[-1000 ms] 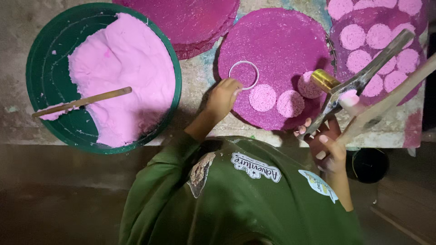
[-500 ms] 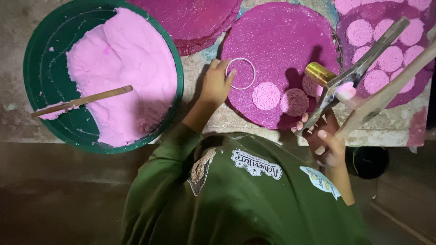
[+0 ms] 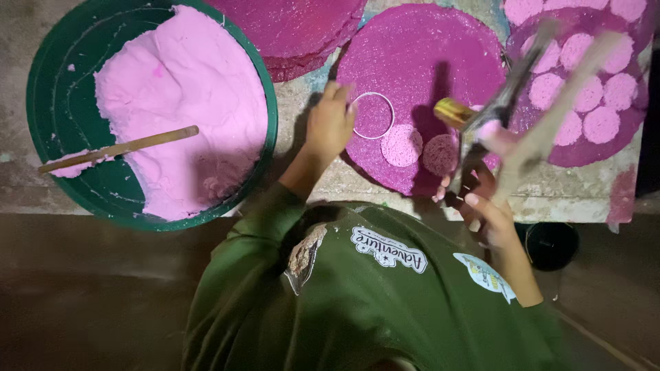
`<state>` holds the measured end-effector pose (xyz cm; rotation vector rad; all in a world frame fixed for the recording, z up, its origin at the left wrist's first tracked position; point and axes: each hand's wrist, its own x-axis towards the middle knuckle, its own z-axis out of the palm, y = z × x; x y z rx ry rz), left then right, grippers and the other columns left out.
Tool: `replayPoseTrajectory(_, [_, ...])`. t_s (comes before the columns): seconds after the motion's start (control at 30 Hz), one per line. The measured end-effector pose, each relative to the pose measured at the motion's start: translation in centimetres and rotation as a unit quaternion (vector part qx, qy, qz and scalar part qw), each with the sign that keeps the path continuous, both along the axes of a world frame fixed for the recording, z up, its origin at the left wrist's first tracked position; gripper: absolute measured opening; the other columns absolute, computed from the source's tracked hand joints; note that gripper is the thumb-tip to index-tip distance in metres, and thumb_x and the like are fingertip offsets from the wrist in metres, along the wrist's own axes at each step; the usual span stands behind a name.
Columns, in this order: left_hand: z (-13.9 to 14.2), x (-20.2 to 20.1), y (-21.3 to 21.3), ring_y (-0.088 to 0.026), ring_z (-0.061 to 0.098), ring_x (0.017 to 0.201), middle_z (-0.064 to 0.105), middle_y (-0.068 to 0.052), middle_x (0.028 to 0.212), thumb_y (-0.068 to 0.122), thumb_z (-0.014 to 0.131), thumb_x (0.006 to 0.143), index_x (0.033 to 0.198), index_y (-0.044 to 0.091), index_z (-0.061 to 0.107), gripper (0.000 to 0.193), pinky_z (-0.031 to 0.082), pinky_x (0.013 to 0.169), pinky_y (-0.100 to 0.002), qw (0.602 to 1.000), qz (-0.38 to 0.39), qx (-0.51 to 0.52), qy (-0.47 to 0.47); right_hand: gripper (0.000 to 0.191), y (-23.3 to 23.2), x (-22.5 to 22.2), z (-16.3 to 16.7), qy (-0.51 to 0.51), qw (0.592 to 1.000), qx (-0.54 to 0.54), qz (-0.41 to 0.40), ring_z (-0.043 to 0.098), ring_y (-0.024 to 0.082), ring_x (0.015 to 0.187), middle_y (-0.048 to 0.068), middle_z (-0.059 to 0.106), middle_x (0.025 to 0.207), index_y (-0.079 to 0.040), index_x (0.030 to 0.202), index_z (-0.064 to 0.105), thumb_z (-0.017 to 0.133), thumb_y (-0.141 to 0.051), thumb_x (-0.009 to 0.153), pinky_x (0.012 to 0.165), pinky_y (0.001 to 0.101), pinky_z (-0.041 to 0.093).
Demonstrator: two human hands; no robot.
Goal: The person repeatedly scoops pink dough into a handheld press, compresses it, and ejects uniform round discs onto a tray. They use a wooden stick to clear the press between cycles and continue the process across multiple batches.
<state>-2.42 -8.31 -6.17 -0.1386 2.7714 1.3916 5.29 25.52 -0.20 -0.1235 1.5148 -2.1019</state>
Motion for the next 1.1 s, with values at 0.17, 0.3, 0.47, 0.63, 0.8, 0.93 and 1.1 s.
replayPoseTrajectory(0.17, [3.0,-3.6,-1.4,-0.035,0.043,0.153,0.046,-0.019,0.161,0.064,0.063,0.097,0.163,0.003,0.032,0.096,0.037,0.128,-0.05,0.672,-0.189,0.715,-0.028,0.092,-1.4,-4.0,1.4,-0.048,0.964,0.021,0.26,0.068,0.027,0.1,0.019,0.068,0.115,0.006,0.149,0.047,0.049,-0.069,0.096,0.083,0.0359,0.058])
replayPoseTrajectory(0.3, [4.7,-4.1,-1.0,-0.031,0.048,0.146,0.06,-0.015,0.15,0.068,0.065,0.091,0.16,0.006,0.041,0.095,0.037,0.126,-0.049,0.48,-0.285,0.829,0.031,0.101,-3.6,-6.9,4.7,-0.206,0.906,0.253,0.27,0.071,0.032,0.112,0.022,0.069,0.115,0.006,0.141,0.047,0.04,-0.078,0.085,0.097,0.0401,0.055])
replayPoseTrajectory(0.47, [4.6,-4.9,-0.8,-0.02,0.06,0.112,0.06,-0.003,0.109,0.034,0.064,0.1,0.123,0.011,0.056,0.034,0.039,0.115,-0.038,0.468,-0.22,0.848,0.112,0.113,-5.7,-12.7,9.1,-0.093,0.818,0.402,0.401,0.065,0.037,0.125,0.023,0.06,0.136,-0.009,0.158,0.036,0.027,-0.087,0.077,0.102,0.048,0.053])
replayPoseTrajectory(0.63, [2.7,-7.0,-1.6,-0.018,0.059,0.114,0.057,0.002,0.099,0.019,0.061,0.075,0.105,0.017,0.053,0.031,0.042,0.118,-0.041,0.467,-0.118,0.868,0.122,0.115,-7.7,-15.5,10.2,-0.044,0.751,0.53,0.392,0.056,0.041,0.132,0.026,0.052,0.145,-0.01,0.158,0.033,0.023,-0.088,0.074,0.101,0.0572,0.054])
replayPoseTrajectory(0.8, [0.1,-8.8,-2.8,-0.017,0.057,0.1,0.055,0.003,0.096,0.023,0.058,0.088,0.107,0.018,0.053,0.02,0.044,0.112,-0.038,0.372,-0.182,0.893,0.178,0.114,-10.4,-15.7,9.7,0.0,0.698,0.597,0.395,0.069,0.039,0.119,0.027,0.067,0.119,-0.001,0.129,0.067,0.017,-0.091,0.079,0.098,0.0544,0.06])
replayPoseTrajectory(0.93, [-1.2,-9.8,-4.7,-0.015,0.056,0.094,0.055,0.003,0.092,0.033,0.057,0.098,0.104,0.018,0.053,0.017,0.048,0.108,-0.037,0.358,-0.206,0.888,0.203,0.104,-12.8,-15.6,8.8,0.049,0.705,0.607,0.363,0.068,0.04,0.103,0.029,0.069,0.106,-0.001,0.126,0.063,0.015,-0.084,0.086,0.088,0.0574,0.054])
replayPoseTrajectory(1.1, [-2.1,-9.4,-5.3,-0.014,0.056,0.092,0.054,0.005,0.09,0.038,0.057,0.102,0.103,0.018,0.053,0.02,0.053,0.104,-0.039,0.37,-0.22,0.877,0.213,0.1,-13.4,-14.5,7.9,0.07,0.727,0.582,0.358,0.069,0.035,0.087,0.025,0.071,0.086,0.002,0.121,0.067,0.019,-0.079,0.088,0.081,0.0513,0.052])
